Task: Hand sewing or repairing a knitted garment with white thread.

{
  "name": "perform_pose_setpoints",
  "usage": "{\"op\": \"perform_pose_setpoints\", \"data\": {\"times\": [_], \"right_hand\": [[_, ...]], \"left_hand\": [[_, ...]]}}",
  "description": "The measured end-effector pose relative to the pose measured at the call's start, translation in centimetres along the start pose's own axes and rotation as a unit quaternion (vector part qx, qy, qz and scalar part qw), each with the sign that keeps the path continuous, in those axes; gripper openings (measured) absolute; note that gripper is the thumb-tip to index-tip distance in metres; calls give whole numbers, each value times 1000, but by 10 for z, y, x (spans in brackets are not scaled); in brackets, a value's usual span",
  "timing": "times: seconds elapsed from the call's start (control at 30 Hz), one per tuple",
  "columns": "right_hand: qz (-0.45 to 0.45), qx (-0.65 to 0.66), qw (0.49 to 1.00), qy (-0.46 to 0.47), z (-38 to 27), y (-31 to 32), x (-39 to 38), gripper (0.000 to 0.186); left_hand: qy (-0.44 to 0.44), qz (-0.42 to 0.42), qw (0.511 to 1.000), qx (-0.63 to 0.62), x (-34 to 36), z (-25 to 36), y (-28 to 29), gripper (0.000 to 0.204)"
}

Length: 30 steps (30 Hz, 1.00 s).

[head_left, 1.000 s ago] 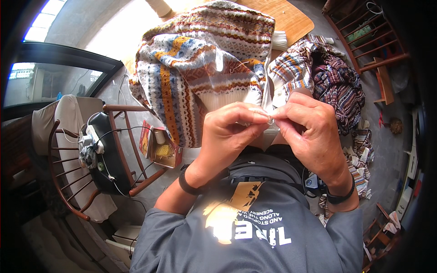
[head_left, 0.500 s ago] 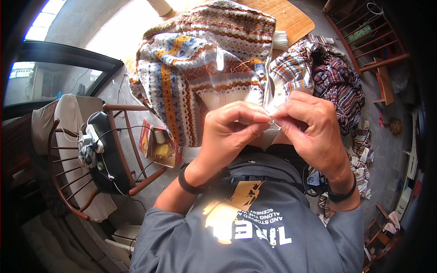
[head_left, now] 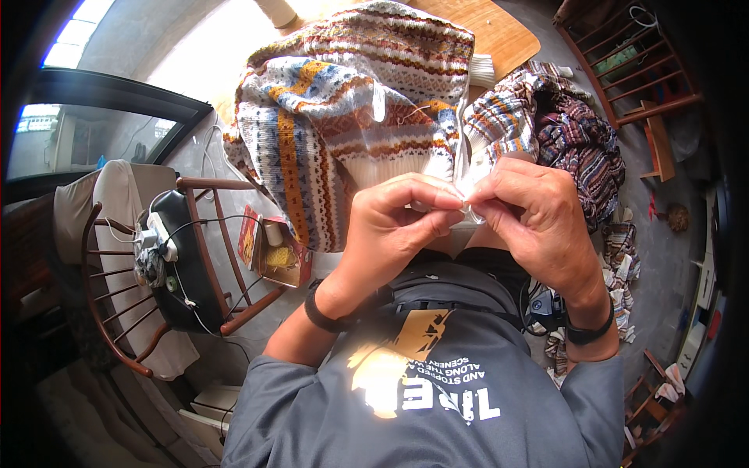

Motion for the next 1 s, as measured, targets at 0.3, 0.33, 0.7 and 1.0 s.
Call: {"op": "perform_pose_setpoints", "data": {"times": [0.3,0.33,0.7,1.0], "right_hand": [[-2,10,1000,-5,2,-1,0,8],[-4,10,1000,-5,2,-1,0,8],[-6,10,1000,-6,3,-1,-1,8],[-14,2,1000,3,3,-1,0,7]], "left_hand": [[-1,0,1000,1,-1,0,0,10],[-2,0,1000,2,-1,0,0,10],[-7,1,1000,-2,-2,-1,1,10],[-9,-3,1000,-3,-3,0,1,11]]}}
Point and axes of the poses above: each hand's wrist, its own x-axis towards the middle knuckle, its own y-axis out of the back of the hand, z = x × y, the point moved 8 cm from there along x, towards the middle knuckle, and after that the axes turned 6 degrees about -y, right-handed, at the moved point
